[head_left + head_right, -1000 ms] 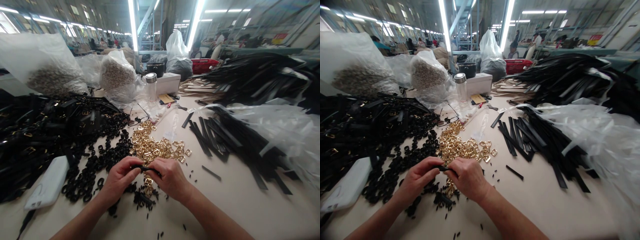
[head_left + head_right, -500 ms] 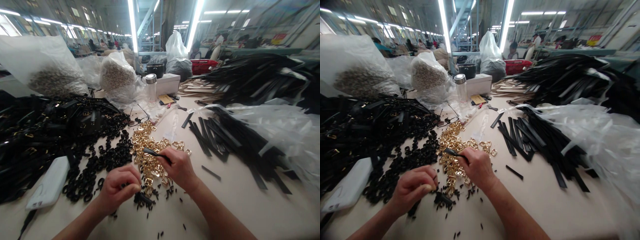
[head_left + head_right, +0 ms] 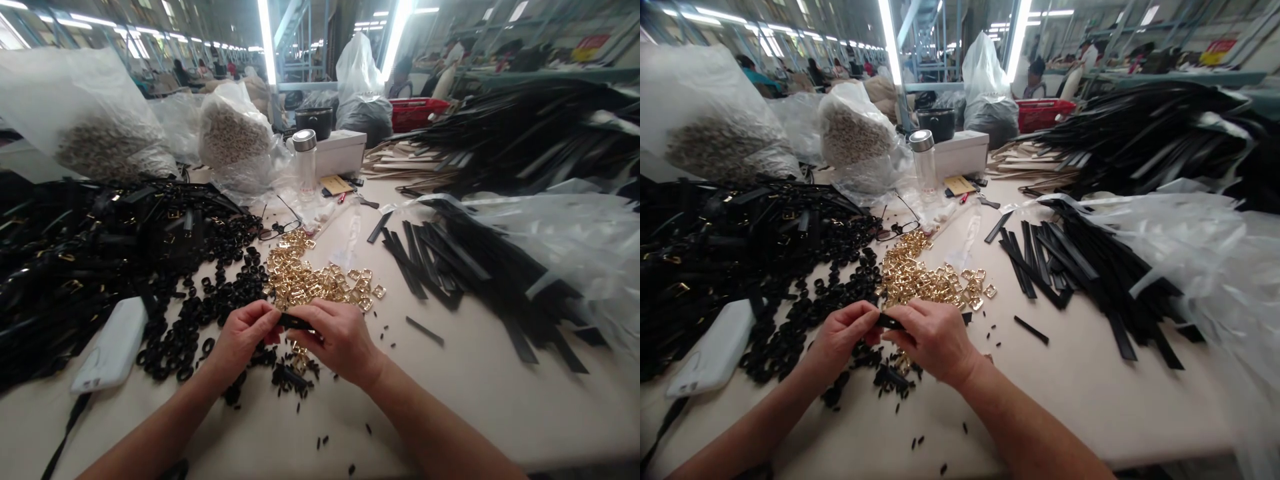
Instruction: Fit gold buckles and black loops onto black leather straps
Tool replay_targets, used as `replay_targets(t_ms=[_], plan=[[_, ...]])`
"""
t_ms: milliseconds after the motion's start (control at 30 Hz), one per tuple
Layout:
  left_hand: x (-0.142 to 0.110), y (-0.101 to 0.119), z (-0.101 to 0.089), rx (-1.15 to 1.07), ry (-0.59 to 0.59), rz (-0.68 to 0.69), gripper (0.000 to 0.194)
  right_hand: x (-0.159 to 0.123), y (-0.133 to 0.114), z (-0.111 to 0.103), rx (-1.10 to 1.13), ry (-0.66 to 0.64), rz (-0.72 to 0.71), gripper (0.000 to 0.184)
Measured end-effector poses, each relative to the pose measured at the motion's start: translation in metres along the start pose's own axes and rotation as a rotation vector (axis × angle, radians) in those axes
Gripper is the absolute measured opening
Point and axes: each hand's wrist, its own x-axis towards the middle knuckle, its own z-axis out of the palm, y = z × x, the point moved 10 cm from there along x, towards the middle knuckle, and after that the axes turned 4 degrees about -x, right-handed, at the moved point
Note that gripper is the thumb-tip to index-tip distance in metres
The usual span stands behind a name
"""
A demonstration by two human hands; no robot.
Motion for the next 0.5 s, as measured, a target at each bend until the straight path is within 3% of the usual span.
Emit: replay_targets(t_ms=[333,500], plan=[[-0.004,-0.005,0.007,-0.002,-0.014,-0.008,0.03,-0.001,-0.011,0.008,-0.19,-0.09,-0.089,0.028],[-0.003,0.002,0.006,0.06,-0.124,0.006,0.031,-0.001,-0.017,0.008,-0.264,-0.104,-0.138,0.034]])
